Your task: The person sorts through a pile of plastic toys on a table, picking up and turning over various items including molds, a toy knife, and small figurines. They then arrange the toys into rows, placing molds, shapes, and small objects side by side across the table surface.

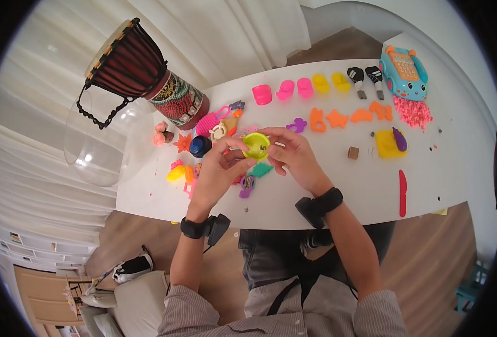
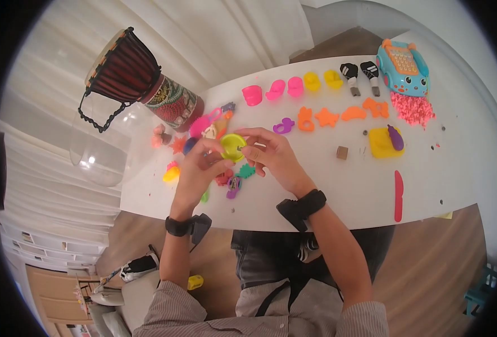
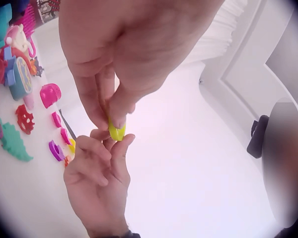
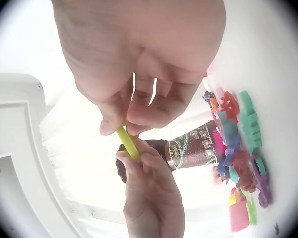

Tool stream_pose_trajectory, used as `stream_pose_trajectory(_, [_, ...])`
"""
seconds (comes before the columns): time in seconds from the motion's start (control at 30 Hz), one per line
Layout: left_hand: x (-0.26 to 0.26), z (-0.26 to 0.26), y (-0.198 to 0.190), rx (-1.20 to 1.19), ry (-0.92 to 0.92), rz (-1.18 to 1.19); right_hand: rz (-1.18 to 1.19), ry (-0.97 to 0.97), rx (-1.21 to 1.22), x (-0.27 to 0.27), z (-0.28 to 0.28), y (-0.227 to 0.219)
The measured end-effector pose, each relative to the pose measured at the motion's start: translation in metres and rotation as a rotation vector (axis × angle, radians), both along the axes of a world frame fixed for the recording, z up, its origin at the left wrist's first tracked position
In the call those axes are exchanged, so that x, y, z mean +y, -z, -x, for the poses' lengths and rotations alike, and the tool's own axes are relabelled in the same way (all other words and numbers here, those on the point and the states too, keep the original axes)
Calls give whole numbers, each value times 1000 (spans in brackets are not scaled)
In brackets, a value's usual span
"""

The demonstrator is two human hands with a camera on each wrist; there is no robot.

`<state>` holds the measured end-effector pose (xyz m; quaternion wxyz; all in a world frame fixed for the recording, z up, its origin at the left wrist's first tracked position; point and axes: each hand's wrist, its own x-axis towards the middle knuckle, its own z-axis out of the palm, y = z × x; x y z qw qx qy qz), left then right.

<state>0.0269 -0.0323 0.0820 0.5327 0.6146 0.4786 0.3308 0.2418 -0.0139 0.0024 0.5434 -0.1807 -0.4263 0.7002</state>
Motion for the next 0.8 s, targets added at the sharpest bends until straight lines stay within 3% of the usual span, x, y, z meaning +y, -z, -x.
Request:
stream_pose_trajectory(0.17, [-6,-15,-5,-136,9,-124,27,-72,113,-1,-3,1])
stream_pose_trajectory(0.47, [-12,-30,-19,-110,59,-79,60,-100,199,-1,-5,6])
stream_pose_trajectory(0.8, [-21,-45,-27,-158,148,-237,127,-69,107,1,-1,2])
